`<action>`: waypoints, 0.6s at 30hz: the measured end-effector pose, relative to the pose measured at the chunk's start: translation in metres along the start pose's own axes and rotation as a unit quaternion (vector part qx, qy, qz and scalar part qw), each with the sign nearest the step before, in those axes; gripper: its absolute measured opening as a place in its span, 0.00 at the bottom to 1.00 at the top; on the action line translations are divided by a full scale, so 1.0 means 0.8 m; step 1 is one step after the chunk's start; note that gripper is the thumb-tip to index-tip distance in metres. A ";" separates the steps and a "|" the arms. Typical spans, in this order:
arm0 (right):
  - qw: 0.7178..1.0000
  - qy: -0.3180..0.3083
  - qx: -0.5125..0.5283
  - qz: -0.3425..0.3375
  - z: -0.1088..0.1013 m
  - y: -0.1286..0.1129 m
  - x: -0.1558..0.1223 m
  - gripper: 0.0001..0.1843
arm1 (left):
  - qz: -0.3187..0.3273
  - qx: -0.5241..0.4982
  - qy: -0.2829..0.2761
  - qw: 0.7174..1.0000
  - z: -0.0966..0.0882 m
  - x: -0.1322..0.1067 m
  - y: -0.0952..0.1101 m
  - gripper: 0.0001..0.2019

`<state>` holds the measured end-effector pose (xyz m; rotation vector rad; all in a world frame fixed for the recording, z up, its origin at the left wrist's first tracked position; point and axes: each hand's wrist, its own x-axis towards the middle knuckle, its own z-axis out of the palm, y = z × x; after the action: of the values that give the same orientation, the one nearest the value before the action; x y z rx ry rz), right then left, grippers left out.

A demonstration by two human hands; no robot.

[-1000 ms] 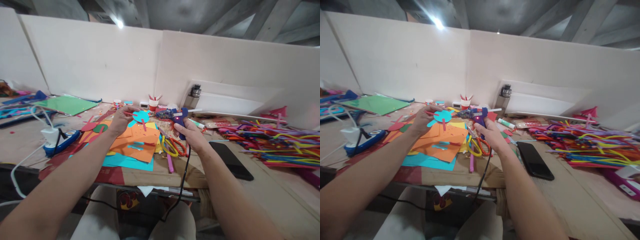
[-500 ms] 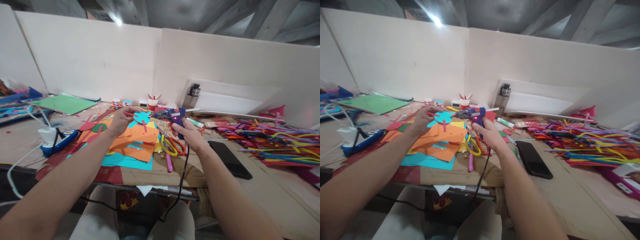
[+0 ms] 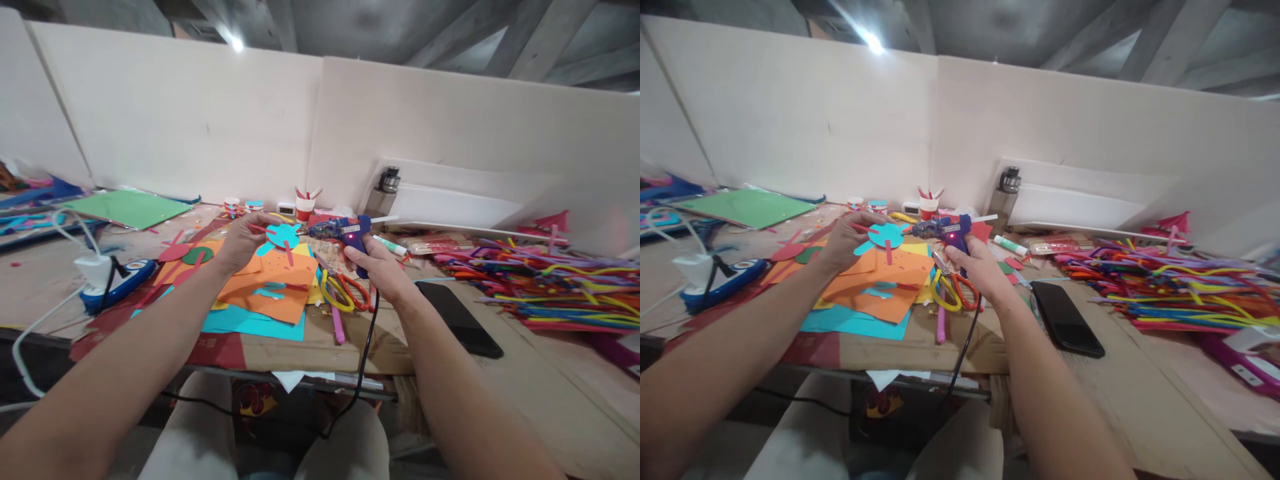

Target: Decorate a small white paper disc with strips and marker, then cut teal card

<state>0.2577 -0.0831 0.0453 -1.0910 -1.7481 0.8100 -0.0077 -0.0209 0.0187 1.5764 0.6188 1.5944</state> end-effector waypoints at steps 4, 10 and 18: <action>1.000 0.004 -0.023 -0.001 -0.002 -0.002 0.000 0.12 | -0.008 0.002 -0.007 1.000 -0.003 0.001 -0.005 0.18; 0.996 0.011 -0.083 0.004 -0.008 -0.002 -0.001 0.12 | 0.002 -0.054 0.009 0.999 0.000 0.003 -0.006 0.16; 0.974 0.118 -0.147 0.130 -0.012 0.047 0.023 0.11 | -0.017 -0.061 -0.008 0.998 0.008 -0.002 -0.008 0.17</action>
<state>0.2754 -0.0508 0.0231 -1.5726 -1.5744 0.5560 -0.0002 -0.0200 0.0135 1.4812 0.5268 1.5634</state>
